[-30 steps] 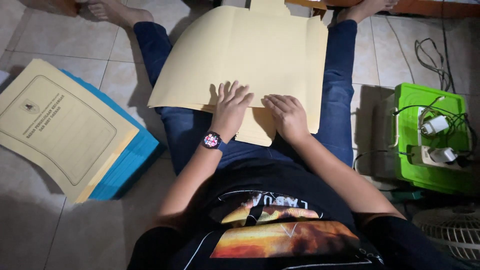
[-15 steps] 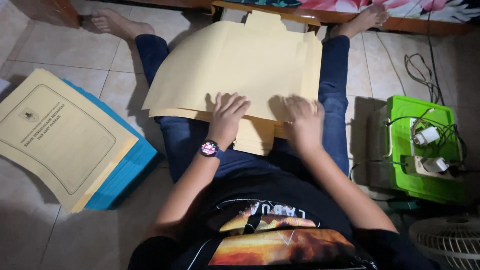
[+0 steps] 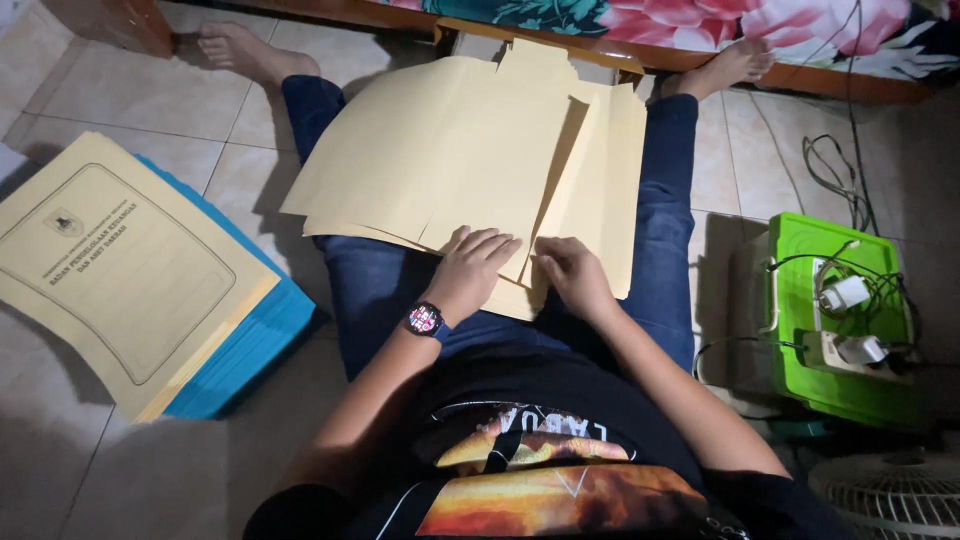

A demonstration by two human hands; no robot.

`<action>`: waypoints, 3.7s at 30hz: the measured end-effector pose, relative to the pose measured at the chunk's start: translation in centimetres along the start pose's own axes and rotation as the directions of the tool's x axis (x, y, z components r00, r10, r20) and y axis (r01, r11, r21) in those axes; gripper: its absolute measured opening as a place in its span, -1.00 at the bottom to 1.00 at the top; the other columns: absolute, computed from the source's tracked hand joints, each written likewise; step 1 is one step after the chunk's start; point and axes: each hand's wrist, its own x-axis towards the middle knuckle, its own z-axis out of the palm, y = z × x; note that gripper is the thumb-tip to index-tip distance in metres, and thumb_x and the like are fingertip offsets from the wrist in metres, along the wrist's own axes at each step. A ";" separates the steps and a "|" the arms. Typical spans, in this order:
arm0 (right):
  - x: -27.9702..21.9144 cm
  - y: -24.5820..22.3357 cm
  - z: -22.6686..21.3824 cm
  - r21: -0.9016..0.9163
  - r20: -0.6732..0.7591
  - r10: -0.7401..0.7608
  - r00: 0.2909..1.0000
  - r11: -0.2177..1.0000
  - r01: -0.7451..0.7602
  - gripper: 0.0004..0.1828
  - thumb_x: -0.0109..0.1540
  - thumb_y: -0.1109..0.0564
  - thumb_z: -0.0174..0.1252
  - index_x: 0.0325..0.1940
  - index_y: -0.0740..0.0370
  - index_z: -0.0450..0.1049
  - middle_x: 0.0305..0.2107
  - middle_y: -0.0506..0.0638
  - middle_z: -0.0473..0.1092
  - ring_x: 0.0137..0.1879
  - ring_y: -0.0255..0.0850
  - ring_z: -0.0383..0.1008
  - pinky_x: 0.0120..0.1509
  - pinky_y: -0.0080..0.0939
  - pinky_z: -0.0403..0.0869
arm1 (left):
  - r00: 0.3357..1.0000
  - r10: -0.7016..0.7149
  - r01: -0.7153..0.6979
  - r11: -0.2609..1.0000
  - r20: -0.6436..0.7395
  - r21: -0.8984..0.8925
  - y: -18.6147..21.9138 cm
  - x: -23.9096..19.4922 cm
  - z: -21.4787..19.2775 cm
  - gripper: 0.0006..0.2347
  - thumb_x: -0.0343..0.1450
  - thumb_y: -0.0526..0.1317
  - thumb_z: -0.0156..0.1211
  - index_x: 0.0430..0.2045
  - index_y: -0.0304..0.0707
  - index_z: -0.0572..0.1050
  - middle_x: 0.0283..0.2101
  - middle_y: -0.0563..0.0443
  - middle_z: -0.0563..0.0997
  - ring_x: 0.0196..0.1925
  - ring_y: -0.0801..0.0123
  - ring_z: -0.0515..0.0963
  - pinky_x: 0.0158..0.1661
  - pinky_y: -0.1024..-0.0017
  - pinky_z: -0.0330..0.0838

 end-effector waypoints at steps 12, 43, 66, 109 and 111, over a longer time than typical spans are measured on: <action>8.9 4.2 1.1 -0.710 -0.043 -0.512 0.858 0.619 0.335 -0.29 0.39 -0.01 -0.11 0.52 0.52 0.11 0.36 0.55 0.15 0.43 0.40 0.23 0.41 0.34 0.34 | 0.984 0.103 -0.121 0.985 0.145 0.123 1.3 -0.3 0.0 -0.50 0.48 -0.33 0.02 0.29 0.41 0.27 0.37 0.32 0.34 0.46 0.27 0.17 0.30 -0.25 -0.08; 8.6 7.4 -9.3 0.728 -0.300 -0.166 0.939 0.596 0.338 -0.35 0.27 0.46 0.04 0.48 0.39 0.21 0.26 0.22 0.31 0.34 -0.05 0.34 0.45 0.07 0.33 | 0.827 -0.562 0.175 0.258 0.000 -0.950 -1.0 0.5 -17.7 -0.85 0.49 -0.28 0.18 -0.37 -0.37 0.66 -0.49 0.00 0.63 -0.43 0.54 0.52 -0.37 0.50 0.52; 13.2 1.7 -0.9 -0.753 0.054 0.055 0.997 0.658 0.005 -0.42 0.42 0.02 -0.21 0.50 0.21 0.29 0.51 0.28 0.02 0.62 0.24 -0.13 0.63 0.26 -0.12 | 0.592 -0.770 0.747 0.635 0.238 0.196 -8.8 5.1 -3.4 -0.34 0.48 0.32 -0.30 0.46 0.05 0.07 0.53 -0.21 0.04 0.58 -0.17 -0.14 0.37 -0.25 -0.12; 11.2 12.5 -7.5 -0.692 -0.063 -0.458 0.887 0.660 0.292 -0.26 0.27 0.42 -0.14 0.55 0.68 -0.07 0.49 0.56 -0.20 0.57 0.51 -0.21 0.52 0.56 0.01 | 0.921 -0.390 0.386 0.911 0.001 0.148 1.5 -2.1 -12.4 -0.66 0.36 -0.37 0.05 0.02 -0.52 0.49 -0.17 -0.40 0.67 -0.36 0.03 0.71 -0.38 0.26 0.58; 9.7 7.3 -7.8 0.183 -0.678 -0.234 0.697 0.865 0.468 -0.39 0.58 -0.12 -0.40 0.52 0.44 -0.09 0.46 0.40 -0.02 0.60 0.17 0.00 0.64 0.04 -0.08 | 0.894 -0.446 0.430 0.879 -0.037 -0.203 1.4 -2.8 -15.2 -0.73 0.38 -0.40 -0.01 -0.05 -0.36 0.47 -0.14 -0.19 0.68 -0.37 -0.09 0.66 -0.36 0.11 0.48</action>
